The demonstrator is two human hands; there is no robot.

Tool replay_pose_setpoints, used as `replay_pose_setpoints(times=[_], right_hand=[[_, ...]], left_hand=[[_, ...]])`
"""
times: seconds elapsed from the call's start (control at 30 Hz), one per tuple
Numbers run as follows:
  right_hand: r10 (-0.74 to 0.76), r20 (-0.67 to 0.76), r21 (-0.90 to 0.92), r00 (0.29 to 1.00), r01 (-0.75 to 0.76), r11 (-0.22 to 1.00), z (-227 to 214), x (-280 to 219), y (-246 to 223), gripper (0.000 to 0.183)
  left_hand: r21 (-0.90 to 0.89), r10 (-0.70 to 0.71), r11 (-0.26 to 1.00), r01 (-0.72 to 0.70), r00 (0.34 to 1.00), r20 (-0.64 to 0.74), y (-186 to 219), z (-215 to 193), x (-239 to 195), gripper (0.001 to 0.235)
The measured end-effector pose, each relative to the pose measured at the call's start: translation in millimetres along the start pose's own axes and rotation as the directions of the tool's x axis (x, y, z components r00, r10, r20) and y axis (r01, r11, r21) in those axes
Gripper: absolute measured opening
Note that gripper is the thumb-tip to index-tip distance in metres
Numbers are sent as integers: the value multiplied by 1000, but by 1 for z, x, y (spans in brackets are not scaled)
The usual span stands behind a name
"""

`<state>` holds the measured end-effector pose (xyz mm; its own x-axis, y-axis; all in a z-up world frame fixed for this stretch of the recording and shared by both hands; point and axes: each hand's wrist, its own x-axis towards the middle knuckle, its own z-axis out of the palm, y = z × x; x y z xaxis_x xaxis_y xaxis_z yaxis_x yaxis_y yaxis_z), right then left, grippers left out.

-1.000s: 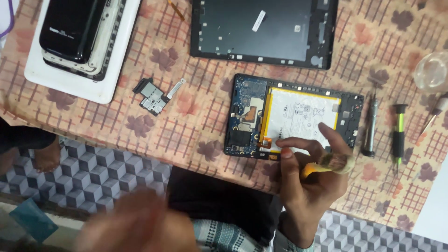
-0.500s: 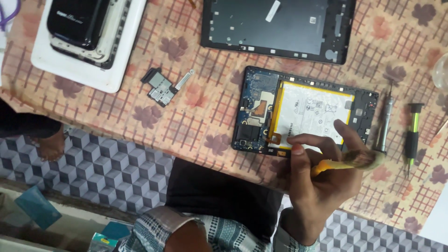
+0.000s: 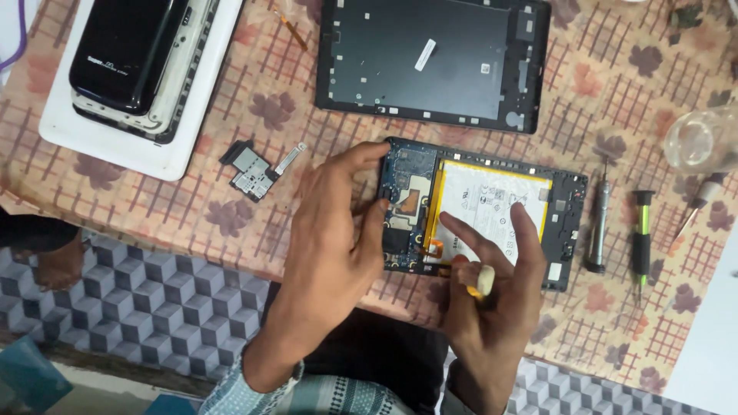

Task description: The person cleans a disassembled tablet motherboard and internal frame using a toothbrush. They brush the circuit board and the inside of the chassis, then place the board back into the frame.

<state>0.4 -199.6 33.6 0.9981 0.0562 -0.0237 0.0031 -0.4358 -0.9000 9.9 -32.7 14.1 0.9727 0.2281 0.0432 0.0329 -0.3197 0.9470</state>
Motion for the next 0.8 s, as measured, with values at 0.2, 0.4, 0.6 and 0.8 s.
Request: replay_pose_setpoints(times=[0.2,0.4,0.6,0.8], right_hand=[[55,30,-23,998,-55,998,-3,-3,5,73],[50,76,-28,996,-48,998,-3,0,7,79],[9,-42,-56,999,-12,998,2,4,8,79],[100,-210,156,972,-68,985,0,1,0,82]], left_hand=[[24,97,995,-99,991,92,-5,-6,7,60],[65,65,995,-72,993,100,-4,-12,11,69],[25,90,995,-93,990,110,-8,-9,4,64],[-7,165,986,-165,985,42,-7,-2,-2,57]])
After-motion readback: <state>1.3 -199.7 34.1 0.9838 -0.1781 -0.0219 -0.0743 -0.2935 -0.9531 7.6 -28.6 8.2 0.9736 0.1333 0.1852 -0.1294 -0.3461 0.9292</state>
